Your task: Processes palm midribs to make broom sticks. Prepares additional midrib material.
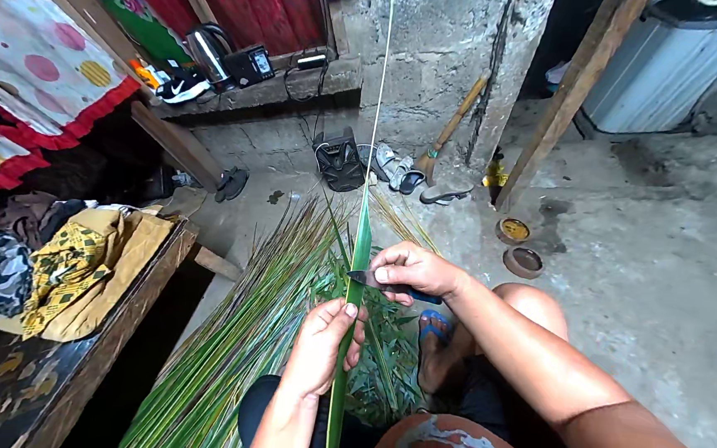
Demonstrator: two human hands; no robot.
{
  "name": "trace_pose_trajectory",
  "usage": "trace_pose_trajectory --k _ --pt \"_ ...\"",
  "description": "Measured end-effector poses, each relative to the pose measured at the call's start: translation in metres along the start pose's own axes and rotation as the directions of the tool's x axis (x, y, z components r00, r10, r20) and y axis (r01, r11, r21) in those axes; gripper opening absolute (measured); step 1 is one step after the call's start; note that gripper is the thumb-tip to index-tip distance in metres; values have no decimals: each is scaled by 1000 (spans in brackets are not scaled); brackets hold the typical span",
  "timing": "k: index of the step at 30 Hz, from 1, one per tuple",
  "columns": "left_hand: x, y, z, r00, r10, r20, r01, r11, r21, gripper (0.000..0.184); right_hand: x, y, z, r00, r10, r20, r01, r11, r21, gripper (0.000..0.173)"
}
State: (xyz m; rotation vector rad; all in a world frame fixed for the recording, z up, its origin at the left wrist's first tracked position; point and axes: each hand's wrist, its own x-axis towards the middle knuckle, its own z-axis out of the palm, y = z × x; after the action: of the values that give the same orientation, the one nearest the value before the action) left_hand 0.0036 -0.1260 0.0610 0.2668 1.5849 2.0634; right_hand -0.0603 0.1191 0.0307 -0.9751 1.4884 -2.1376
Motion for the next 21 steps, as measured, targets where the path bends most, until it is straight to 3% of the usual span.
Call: trace_pose_trajectory --k 13,21 --pt "-9 -10 1 996 -55 68 69 968 -241 29 37 -13 -24 994 -34 -103 25 995 -93 23" --pt "-24 -20 -5 997 -70 27 74 972 -224 28 77 -60 -49 912 -98 -398 78 995 -66 21"
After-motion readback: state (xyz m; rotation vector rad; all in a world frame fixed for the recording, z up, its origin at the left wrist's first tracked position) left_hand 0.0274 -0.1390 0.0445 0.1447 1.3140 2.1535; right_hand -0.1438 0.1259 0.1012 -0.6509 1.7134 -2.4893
